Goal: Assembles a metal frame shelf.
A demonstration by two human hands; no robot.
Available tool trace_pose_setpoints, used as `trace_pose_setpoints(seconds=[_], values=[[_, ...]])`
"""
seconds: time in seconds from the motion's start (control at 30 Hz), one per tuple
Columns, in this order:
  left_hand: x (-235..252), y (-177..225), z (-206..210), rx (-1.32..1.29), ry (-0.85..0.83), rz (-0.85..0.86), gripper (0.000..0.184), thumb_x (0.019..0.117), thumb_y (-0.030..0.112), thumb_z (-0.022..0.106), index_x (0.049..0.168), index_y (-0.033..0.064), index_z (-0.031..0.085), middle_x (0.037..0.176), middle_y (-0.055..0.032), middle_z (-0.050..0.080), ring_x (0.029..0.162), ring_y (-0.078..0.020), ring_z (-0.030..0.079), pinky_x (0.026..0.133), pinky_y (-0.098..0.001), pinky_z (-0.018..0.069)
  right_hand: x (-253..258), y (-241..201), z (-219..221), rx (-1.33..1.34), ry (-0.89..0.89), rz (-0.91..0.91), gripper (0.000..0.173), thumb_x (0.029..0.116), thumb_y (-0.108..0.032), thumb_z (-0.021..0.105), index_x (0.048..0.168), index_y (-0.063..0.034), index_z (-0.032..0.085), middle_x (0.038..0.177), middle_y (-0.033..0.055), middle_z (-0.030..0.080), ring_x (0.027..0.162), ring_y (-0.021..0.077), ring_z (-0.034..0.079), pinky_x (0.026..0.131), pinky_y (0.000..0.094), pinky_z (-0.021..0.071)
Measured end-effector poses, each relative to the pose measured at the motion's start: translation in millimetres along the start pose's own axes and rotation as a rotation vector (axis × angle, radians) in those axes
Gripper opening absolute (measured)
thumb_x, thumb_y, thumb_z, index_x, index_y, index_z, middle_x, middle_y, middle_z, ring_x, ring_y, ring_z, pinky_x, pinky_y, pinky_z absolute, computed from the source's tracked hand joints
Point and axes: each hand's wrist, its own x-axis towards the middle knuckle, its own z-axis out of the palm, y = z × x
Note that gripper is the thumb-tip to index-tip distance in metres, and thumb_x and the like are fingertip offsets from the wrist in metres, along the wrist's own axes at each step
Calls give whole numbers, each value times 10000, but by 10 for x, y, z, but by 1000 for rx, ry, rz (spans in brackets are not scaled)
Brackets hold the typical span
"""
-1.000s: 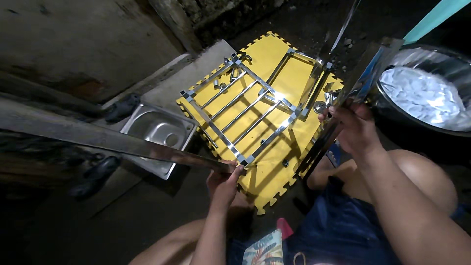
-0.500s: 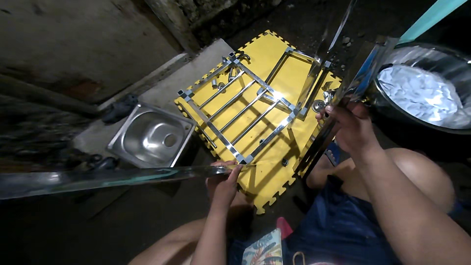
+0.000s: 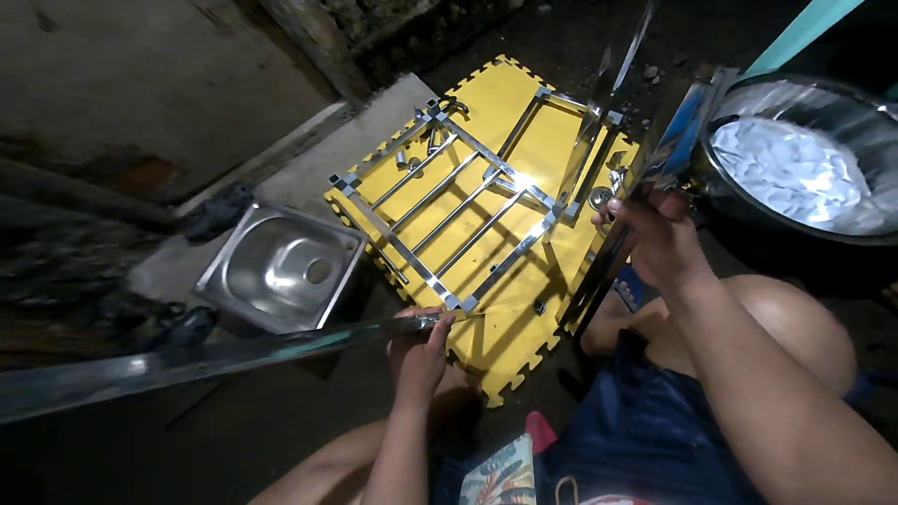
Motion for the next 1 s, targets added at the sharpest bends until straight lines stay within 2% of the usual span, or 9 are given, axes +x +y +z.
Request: trace_pose_setpoints(seconds=[0.13, 0.27, 0.47, 0.63, 0.67, 0.77, 0.83, 0.9, 1.0], values=[[4, -77, 10, 28, -32, 110, 398, 868, 181, 830, 1154, 33, 596, 1041, -61, 744, 935, -195, 742, 824, -369, 649, -5, -5, -2, -11, 1, -2, 177, 968, -140, 668, 1115, -48, 631, 971, 110, 712, 868, 231, 710, 785, 410, 614], [-1, -117, 0, 72, -35, 114, 354, 863, 161, 812, 1148, 39, 642, 1071, -63, 741, 978, -196, 730, 852, -378, 637, -1, 7, 5, -20, 18, 10, 216, 961, -164, 689, 1132, -43, 635, 989, 112, 719, 872, 237, 714, 779, 418, 618], [-10, -105, 11, 90, -38, 83, 346, 871, 137, 812, 1158, 56, 638, 1063, -49, 736, 928, -177, 729, 807, -345, 639, 0, 10, 17, -41, 31, 21, 162, 967, -163, 681, 1076, -46, 649, 960, 115, 733, 835, 219, 721, 724, 379, 615], [-9, -70, 6, 99, -47, 80, 329, 883, 133, 780, 1154, 48, 613, 1068, -45, 739, 918, -155, 729, 782, -321, 635, -2, 16, 23, -6, 29, 15, 170, 963, -133, 681, 1101, -44, 634, 984, 119, 728, 862, 232, 724, 765, 396, 623], [-4, -79, -5, 79, -70, 85, 324, 888, 130, 754, 1158, 40, 600, 1090, -58, 734, 927, -164, 725, 776, -322, 629, -4, 20, 23, -5, 25, 15, 173, 966, -133, 678, 1109, -46, 634, 987, 118, 725, 868, 234, 721, 773, 399, 620], [-4, -53, -61, -126, -174, 45, 392, 863, 20, 699, 1230, 21, 562, 1192, -110, 706, 1055, -259, 715, 867, -408, 635, -5, 24, 22, -22, 20, 19, 186, 966, -147, 674, 1121, -54, 635, 983, 110, 721, 871, 232, 720, 779, 406, 621], [5, -9, -95, -278, -264, 3, 361, 862, -20, 665, 1195, 32, 534, 1199, -152, 711, 1090, -317, 714, 912, -465, 621, -5, 26, 15, -36, 23, 28, 187, 969, -175, 680, 1112, -64, 634, 977, 104, 725, 861, 227, 721, 760, 402, 620], [9, 1, -127, -440, -329, -31, 324, 866, -23, 675, 1166, 41, 567, 1207, -193, 700, 1095, -363, 706, 916, -519, 611, -3, 24, 8, -33, 16, 25, 177, 967, -184, 684, 1089, -67, 635, 975, 103, 724, 869, 230, 721, 769, 409, 620], [0, 83, -155, -579, -364, -91, 315, 855, 18, 731, 1142, 111, 642, 1148, -108, 702, 1035, -274, 709, 933, -502, 600, 1, 14, 21, -22, 4, -2, 157, 966, -149, 674, 1093, -63, 640, 962, 92, 715, 867, 217, 718, 783, 398, 621]])
